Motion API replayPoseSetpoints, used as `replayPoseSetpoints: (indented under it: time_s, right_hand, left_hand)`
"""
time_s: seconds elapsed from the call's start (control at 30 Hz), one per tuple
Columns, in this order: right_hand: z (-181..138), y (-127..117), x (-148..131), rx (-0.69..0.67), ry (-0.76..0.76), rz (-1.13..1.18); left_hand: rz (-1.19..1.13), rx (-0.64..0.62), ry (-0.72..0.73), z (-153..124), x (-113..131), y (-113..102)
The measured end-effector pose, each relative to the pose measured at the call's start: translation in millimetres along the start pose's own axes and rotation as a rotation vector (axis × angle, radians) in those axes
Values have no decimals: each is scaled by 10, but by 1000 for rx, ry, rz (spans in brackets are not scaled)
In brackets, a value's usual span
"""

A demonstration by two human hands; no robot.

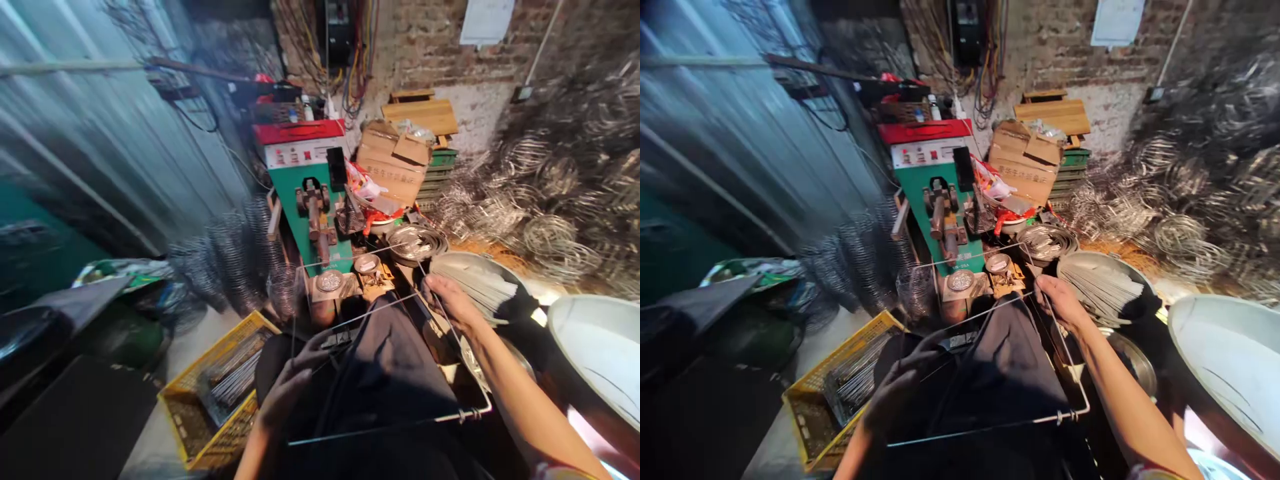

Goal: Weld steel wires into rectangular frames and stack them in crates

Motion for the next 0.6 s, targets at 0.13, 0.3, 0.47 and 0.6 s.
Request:
replayPoseSetpoints:
  time_s: [0.13, 0.3, 0.47, 0.6]
  right_hand:
    - [100, 92, -16, -11, 6, 143]
    - [179, 67, -119, -31, 5, 155]
    - [136, -6, -143, 3, -27, 116]
    - [77, -27, -97, 2, -16, 111]
  left_hand:
    - [204, -247, 221, -13, 59, 3]
    - [361, -68, 335, -80, 134, -27]
    - [130, -120, 394, -143, 329, 38]
    - [237, -267, 365, -118, 407, 87]
Point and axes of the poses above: each hand's wrist, its own z-axis towards the middle knuckle, its own y-axis out of the palm, x = y × z, the point moved 3 cm from there along z, towards the middle knuckle, and after that the axes turned 10 degrees about z, right-handed, at the moved point
